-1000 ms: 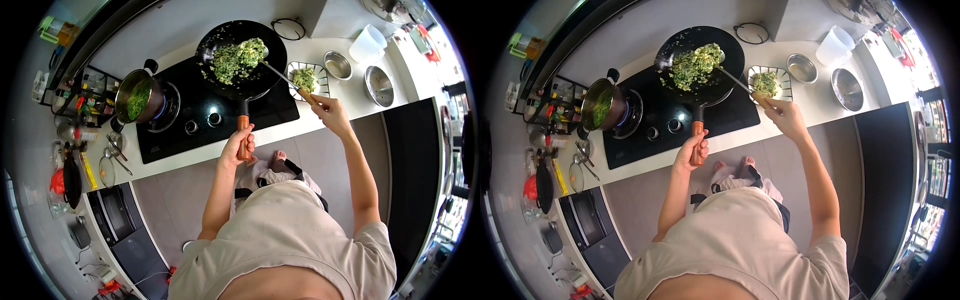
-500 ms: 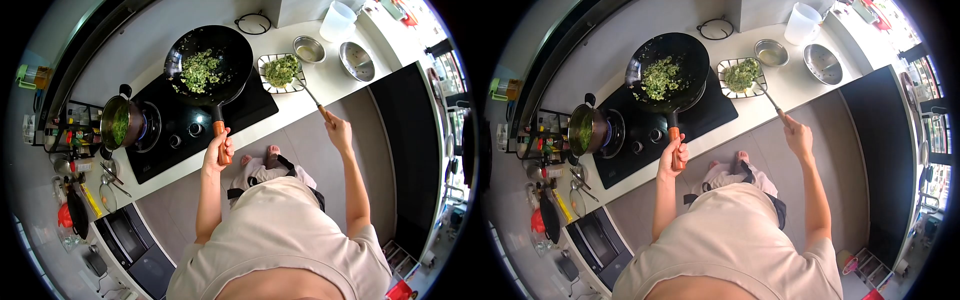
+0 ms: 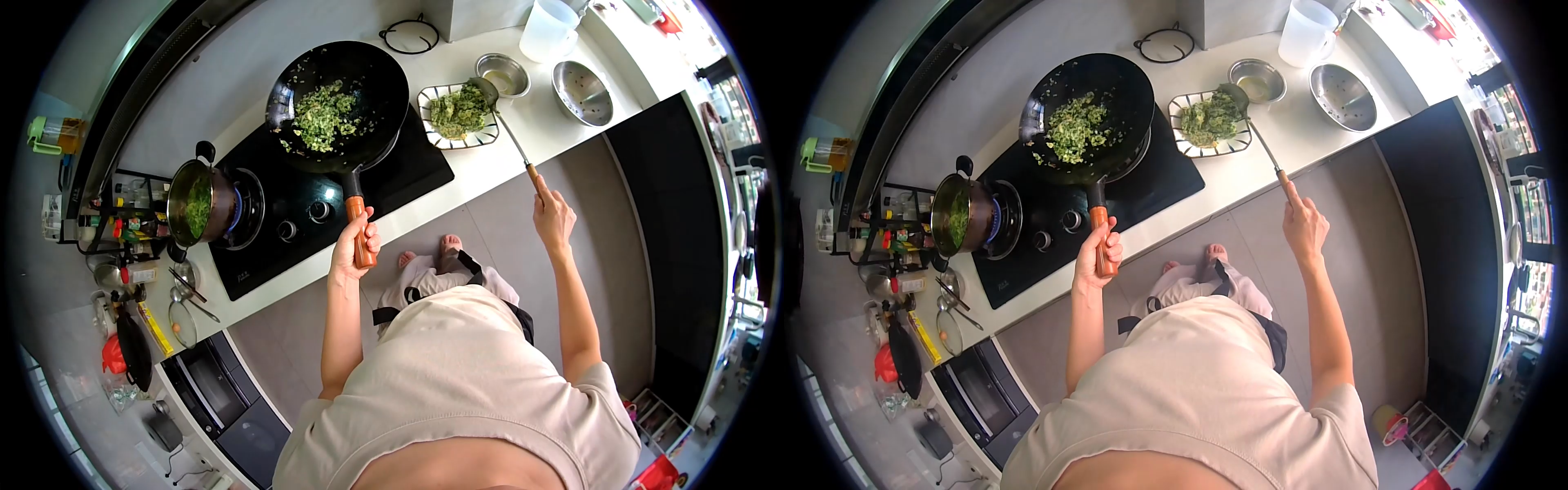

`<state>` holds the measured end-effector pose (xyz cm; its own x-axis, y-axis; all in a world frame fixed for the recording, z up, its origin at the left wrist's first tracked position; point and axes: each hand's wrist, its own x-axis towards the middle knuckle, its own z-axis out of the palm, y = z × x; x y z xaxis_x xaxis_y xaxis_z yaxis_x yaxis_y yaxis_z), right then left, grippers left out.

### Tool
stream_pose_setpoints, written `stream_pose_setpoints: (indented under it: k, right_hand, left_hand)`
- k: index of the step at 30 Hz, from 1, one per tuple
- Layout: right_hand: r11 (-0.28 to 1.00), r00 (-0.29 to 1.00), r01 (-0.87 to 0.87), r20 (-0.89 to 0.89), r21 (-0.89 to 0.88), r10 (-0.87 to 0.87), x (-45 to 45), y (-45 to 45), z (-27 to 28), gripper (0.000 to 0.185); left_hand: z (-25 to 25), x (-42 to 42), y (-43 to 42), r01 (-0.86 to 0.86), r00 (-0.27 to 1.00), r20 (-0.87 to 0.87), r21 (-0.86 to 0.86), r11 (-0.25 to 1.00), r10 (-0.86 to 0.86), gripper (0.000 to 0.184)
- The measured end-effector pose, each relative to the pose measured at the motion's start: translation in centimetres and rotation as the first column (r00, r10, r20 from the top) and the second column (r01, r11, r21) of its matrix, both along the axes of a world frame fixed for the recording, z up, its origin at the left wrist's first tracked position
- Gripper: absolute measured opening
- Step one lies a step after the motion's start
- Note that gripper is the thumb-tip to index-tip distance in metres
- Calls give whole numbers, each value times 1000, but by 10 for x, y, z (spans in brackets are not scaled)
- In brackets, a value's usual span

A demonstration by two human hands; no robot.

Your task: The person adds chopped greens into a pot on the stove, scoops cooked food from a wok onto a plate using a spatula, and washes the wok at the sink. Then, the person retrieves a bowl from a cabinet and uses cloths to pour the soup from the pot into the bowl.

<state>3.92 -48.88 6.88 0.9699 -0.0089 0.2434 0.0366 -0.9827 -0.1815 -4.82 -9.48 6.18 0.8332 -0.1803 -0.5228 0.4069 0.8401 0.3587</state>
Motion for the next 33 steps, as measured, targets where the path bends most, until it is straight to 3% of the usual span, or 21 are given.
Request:
stream_pose_setpoints:
  k: [10, 16, 19, 21, 24, 26, 29, 33]
  right_hand:
    - [979, 991, -83, 86, -186, 101, 17, -6, -13, 56]
    - [984, 987, -112, 98, -140, 126, 19, -2, -10, 55]
    - [995, 986, -80, 138, -66, 88, 18, 5, 3, 44]
    - [958, 995, -77, 77, 275, 58, 17, 8, 21, 45]
    - [716, 993, 17, -96, 698, 70, 25, 21, 52, 45]
    - [769, 977, 3, -167, 640, 135, 36, 43, 89, 45]
    - [763, 952, -188, -76, 618, 296, 62, 88, 112, 46]
    - [845, 883, -431, -43, 317, 467, 114, 157, 110, 45]
  left_hand:
    - [0, 1, 0, 5, 1000, 7, 0, 1000, -5, 25]
    - [-6, -1, 1, 14, 1000, 20, -13, 1000, -13, 25]
    - [-7, 0, 2, 12, 1000, 12, -1, 1000, -12, 26]
    - [-4, -1, 1, -2, 1000, -9, -10, 1000, 2, 24]
    - [3, 0, -2, -24, 999, -38, 8, 1000, 24, 22]
    - [2, -1, -2, -30, 999, -40, 16, 999, 30, 23]
    - [-1, -1, -1, -22, 1000, -21, 4, 1000, 22, 23]
    - [-6, -2, -2, -24, 1000, -3, 19, 1000, 24, 26]
